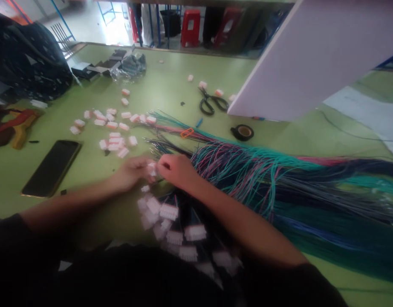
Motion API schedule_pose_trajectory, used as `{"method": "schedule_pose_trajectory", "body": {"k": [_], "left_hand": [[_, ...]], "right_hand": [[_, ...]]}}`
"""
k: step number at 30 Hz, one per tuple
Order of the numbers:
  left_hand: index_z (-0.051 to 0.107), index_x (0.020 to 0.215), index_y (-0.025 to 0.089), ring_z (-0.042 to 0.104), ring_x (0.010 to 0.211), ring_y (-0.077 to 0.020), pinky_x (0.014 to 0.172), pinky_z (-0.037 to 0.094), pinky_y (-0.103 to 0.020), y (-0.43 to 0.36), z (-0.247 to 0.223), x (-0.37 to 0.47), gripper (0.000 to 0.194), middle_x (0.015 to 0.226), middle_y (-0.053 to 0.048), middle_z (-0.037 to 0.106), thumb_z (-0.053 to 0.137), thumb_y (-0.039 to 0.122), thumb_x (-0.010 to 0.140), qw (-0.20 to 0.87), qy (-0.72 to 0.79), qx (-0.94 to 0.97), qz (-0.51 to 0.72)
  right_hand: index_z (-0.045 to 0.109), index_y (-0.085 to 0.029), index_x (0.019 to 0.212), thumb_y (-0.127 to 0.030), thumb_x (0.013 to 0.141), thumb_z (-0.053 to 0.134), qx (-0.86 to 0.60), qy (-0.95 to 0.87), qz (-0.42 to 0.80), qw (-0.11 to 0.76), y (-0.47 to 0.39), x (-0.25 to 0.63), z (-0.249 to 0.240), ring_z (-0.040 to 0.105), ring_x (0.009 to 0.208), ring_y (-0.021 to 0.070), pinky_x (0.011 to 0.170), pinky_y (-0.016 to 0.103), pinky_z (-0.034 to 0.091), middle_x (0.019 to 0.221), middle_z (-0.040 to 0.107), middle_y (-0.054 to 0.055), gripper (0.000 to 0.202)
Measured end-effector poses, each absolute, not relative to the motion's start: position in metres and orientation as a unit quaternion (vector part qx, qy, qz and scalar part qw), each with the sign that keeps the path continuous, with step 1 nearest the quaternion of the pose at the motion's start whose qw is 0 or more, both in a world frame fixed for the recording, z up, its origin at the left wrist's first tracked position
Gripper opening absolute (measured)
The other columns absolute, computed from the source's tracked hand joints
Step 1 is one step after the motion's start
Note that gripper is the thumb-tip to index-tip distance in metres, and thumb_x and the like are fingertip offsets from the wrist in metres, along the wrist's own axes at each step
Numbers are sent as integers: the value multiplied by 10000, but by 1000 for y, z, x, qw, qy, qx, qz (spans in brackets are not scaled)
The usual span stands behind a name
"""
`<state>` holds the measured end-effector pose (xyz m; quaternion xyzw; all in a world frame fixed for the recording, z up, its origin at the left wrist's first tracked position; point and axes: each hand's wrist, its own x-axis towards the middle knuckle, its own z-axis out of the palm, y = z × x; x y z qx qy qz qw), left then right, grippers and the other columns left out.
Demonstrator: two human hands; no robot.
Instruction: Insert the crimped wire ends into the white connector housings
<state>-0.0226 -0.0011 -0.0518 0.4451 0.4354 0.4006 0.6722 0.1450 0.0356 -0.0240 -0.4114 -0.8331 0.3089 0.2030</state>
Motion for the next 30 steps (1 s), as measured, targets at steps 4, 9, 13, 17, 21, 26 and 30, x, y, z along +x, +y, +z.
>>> {"method": "schedule_pose_trajectory", "body": {"k": [4, 9, 13, 17, 21, 26, 30], "left_hand": [[591, 726, 121, 577, 510, -79, 525, 471, -206, 0, -50, -24, 303, 581, 26, 605, 729, 382, 657, 686, 408, 475, 370], [593, 719, 115, 578, 533, -82, 550, 466, -217, 3, -51, -27, 278, 594, 14, 602, 698, 372, 702, 701, 379, 498, 340], [595, 713, 112, 578, 526, -80, 536, 460, -204, 4, -50, -27, 326, 588, 13, 605, 719, 410, 671, 709, 380, 486, 341], [595, 707, 109, 582, 527, -79, 536, 460, -197, 4, -50, -27, 344, 585, 11, 608, 726, 424, 661, 712, 376, 486, 340], [589, 715, 112, 581, 535, -75, 539, 462, -196, 4, -50, -27, 322, 592, 18, 602, 721, 403, 675, 713, 375, 485, 341], [585, 725, 112, 579, 530, -72, 531, 466, -195, 5, -51, -26, 340, 594, 21, 606, 731, 411, 657, 720, 371, 470, 350], [583, 722, 112, 584, 530, -68, 531, 471, -188, 5, -50, -26, 340, 596, 21, 609, 732, 410, 656, 726, 370, 465, 347]], "right_hand": [[680, -185, 724, -273, 756, 524, -364, -865, 328, 110, 76, 168, -8, 567, 652, 112, 609, 226, 383, 719, 670, 3, 182], [706, -159, 838, -174, 759, 493, -585, -809, 52, -6, 132, 193, -3, 614, 809, 229, 647, 310, 403, 863, 693, 110, 228], [697, -155, 900, -145, 769, 475, -587, -802, 4, -108, 138, 190, -9, 624, 879, 266, 683, 331, 429, 947, 689, 153, 258], [689, -156, 880, -134, 758, 477, -579, -811, 10, -83, 136, 191, -10, 623, 884, 260, 701, 330, 435, 940, 692, 143, 245], [677, -186, 780, -201, 712, 542, -593, -801, 81, -4, 146, 212, -10, 616, 739, 187, 643, 272, 428, 764, 684, 46, 152], [642, -173, 784, -210, 714, 499, -595, -754, 230, 154, 142, 220, -13, 568, 607, 135, 580, 244, 416, 651, 636, 13, 164], [689, -217, 792, -307, 709, 556, -529, -834, 147, 48, 127, 210, -9, 588, 694, 182, 621, 303, 403, 732, 677, 27, 181]]}}
